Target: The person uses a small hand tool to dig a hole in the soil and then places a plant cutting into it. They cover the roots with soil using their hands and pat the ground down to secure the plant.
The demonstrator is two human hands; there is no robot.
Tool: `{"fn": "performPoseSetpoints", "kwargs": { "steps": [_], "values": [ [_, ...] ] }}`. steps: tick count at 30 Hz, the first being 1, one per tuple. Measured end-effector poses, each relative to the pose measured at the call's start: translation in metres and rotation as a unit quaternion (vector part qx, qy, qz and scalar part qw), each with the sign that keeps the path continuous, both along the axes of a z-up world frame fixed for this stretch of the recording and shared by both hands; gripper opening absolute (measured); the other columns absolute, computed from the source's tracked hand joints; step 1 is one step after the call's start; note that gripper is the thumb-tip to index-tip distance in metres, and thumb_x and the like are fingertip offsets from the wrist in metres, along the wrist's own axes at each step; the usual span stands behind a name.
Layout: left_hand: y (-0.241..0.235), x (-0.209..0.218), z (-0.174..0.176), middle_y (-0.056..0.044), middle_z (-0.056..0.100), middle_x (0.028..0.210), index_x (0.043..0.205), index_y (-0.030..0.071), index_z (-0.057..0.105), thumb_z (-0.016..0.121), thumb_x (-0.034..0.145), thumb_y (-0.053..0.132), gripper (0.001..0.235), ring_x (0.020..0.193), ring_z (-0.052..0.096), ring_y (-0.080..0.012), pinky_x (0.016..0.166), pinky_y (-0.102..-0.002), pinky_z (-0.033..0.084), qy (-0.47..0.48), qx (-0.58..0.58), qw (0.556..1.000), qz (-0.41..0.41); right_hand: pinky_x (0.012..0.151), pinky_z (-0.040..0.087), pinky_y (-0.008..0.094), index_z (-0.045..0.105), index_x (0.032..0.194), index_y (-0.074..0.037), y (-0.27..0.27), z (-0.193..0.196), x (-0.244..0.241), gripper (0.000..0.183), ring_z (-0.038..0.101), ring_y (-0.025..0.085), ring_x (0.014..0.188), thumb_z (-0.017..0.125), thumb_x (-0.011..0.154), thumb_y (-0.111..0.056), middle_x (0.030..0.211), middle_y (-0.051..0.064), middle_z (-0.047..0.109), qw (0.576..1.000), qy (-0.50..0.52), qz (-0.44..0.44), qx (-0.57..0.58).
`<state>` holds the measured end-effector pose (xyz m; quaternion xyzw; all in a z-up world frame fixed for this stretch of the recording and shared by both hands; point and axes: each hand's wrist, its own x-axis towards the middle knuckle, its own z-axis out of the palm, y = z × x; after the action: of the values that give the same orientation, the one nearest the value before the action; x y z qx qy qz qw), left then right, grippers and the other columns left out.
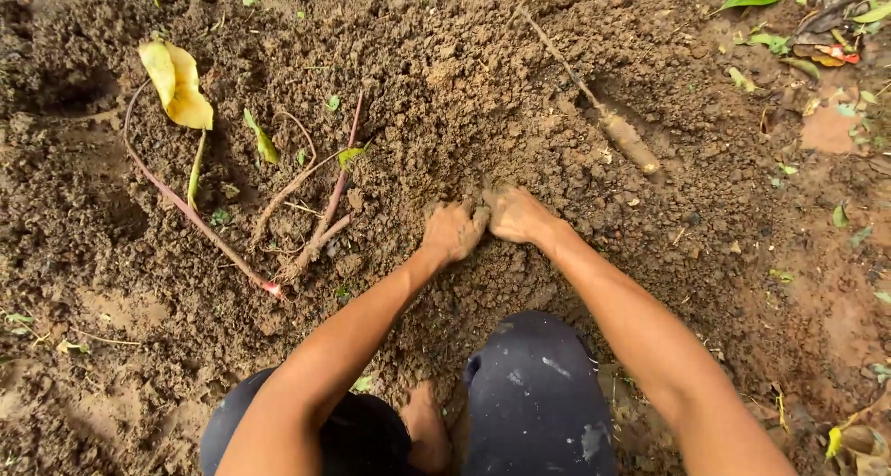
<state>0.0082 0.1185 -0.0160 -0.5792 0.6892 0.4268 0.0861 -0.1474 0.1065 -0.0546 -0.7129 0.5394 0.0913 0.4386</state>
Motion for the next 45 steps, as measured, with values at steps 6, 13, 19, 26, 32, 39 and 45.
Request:
{"fn": "performPoseSetpoints", "kwargs": {
  "steps": [6, 13, 19, 26, 32, 39, 45],
  "values": [
    [0.026, -0.013, 0.035, -0.038, 0.036, 0.15, 0.14, -0.007, 0.052, 0.031, 0.108, 0.033, 0.055, 0.129, 0.053, -0.0517, 0.107, -0.064, 0.045, 0.168, -0.019, 0.977, 0.129, 0.119, 0.032, 0.053, 0.048, 0.146, -0.003, 0.041, 0.077, -0.012, 0.046, 0.044, 0.037, 0.141, 0.047, 0.1, -0.007, 0.139, 0.027, 0.056, 0.993, -0.03, -0.033, -0.105],
    [0.028, -0.026, 0.019, -0.036, 0.059, 0.125, 0.156, -0.003, 0.03, 0.036, 0.088, -0.003, 0.069, 0.062, 0.058, -0.0214, 0.056, -0.034, 0.057, 0.32, 0.071, 0.93, 0.164, 0.098, 0.055, 0.045, 0.069, 0.124, -0.003, 0.062, -0.004, -0.083, 0.039, 0.065, 0.034, 0.113, 0.045, 0.096, 0.006, 0.101, 0.02, 0.071, 0.923, 0.016, -0.063, -0.38],
    [-0.05, -0.01, -0.011, -0.032, 0.052, 0.142, 0.14, -0.001, 0.058, 0.061, 0.09, -0.009, 0.051, 0.108, 0.069, -0.0357, 0.096, -0.051, 0.059, 0.016, -0.173, 0.984, -0.036, 0.11, 0.043, 0.053, 0.051, 0.146, -0.008, -0.01, 0.052, -0.012, 0.056, 0.057, 0.038, 0.128, 0.04, 0.094, 0.01, 0.128, 0.025, 0.062, 0.967, 0.032, -0.145, -0.208],
    [-0.098, 0.034, -0.059, 0.002, 0.055, 0.15, 0.159, 0.025, 0.035, 0.043, 0.099, 0.019, 0.061, 0.149, 0.033, -0.0245, 0.125, -0.058, 0.013, -0.326, -0.249, 0.754, -0.513, 0.12, 0.029, 0.054, 0.038, 0.152, 0.005, -0.06, -0.084, 0.03, 0.061, 0.035, 0.042, 0.144, 0.052, 0.096, -0.013, 0.15, 0.029, 0.045, 0.987, 0.004, -0.058, -0.153],
    [-0.086, 0.024, -0.054, -0.003, 0.048, 0.157, 0.154, 0.02, 0.043, 0.056, 0.098, 0.027, 0.059, 0.153, 0.026, -0.0276, 0.126, -0.057, 0.011, -0.325, -0.22, 0.781, -0.487, 0.122, 0.024, 0.052, 0.032, 0.152, 0.007, -0.053, -0.089, 0.033, 0.075, 0.035, 0.034, 0.146, 0.055, 0.087, -0.024, 0.147, 0.024, 0.05, 0.978, 0.108, 0.053, -0.169],
    [-0.059, 0.021, -0.077, -0.005, 0.05, 0.153, 0.155, 0.016, 0.04, 0.045, 0.099, 0.033, 0.059, 0.146, 0.036, -0.0268, 0.126, -0.053, 0.016, -0.322, -0.199, 0.791, -0.48, 0.125, 0.022, 0.051, 0.05, 0.141, 0.007, -0.034, -0.111, 0.025, 0.062, 0.057, 0.031, 0.131, 0.057, 0.084, -0.016, 0.122, 0.021, 0.069, 0.987, 0.095, 0.077, -0.107],
    [-0.058, 0.024, -0.19, -0.014, 0.055, 0.146, 0.153, 0.008, 0.041, 0.056, 0.095, 0.033, 0.065, 0.14, 0.045, -0.0279, 0.125, -0.045, 0.023, -0.295, -0.194, 0.8, -0.484, 0.126, 0.016, 0.054, 0.075, 0.101, -0.007, -0.037, -0.058, 0.021, 0.022, 0.059, 0.025, 0.129, 0.063, 0.084, -0.015, 0.115, 0.014, 0.073, 0.988, 0.1, 0.098, -0.066]
  ]
}}
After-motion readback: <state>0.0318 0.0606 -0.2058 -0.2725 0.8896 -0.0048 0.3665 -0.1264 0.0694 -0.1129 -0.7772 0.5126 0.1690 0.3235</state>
